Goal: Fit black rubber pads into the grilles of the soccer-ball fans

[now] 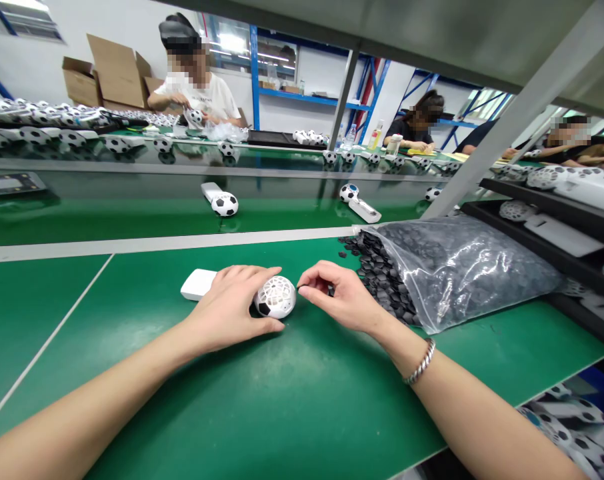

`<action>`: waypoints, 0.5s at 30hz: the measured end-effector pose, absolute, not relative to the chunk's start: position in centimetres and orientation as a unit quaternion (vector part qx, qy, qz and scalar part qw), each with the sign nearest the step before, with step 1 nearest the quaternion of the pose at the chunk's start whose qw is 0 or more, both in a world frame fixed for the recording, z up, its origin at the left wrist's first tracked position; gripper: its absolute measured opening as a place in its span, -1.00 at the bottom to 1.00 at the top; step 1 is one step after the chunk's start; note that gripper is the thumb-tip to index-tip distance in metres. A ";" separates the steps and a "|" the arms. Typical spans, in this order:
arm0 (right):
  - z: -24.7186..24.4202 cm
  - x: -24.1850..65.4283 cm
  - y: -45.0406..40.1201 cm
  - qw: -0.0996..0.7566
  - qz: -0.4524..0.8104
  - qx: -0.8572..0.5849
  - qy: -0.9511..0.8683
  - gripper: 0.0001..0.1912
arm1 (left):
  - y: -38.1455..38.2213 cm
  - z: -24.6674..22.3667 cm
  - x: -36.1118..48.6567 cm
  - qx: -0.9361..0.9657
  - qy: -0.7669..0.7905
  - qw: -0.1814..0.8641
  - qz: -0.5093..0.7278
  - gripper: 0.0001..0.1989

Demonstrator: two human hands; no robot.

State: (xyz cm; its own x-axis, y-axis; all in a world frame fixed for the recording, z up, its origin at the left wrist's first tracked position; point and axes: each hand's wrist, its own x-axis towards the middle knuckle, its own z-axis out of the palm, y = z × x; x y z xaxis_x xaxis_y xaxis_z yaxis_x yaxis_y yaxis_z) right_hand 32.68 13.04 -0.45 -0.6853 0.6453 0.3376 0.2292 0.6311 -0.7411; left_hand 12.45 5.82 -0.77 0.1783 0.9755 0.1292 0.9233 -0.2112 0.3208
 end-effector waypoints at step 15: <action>-1.6 32.1 12.9 0.288 0.354 -0.210 -0.865 -0.87 | 5.6 -1.0 13.8 0.737 0.649 0.067 0.177 -0.37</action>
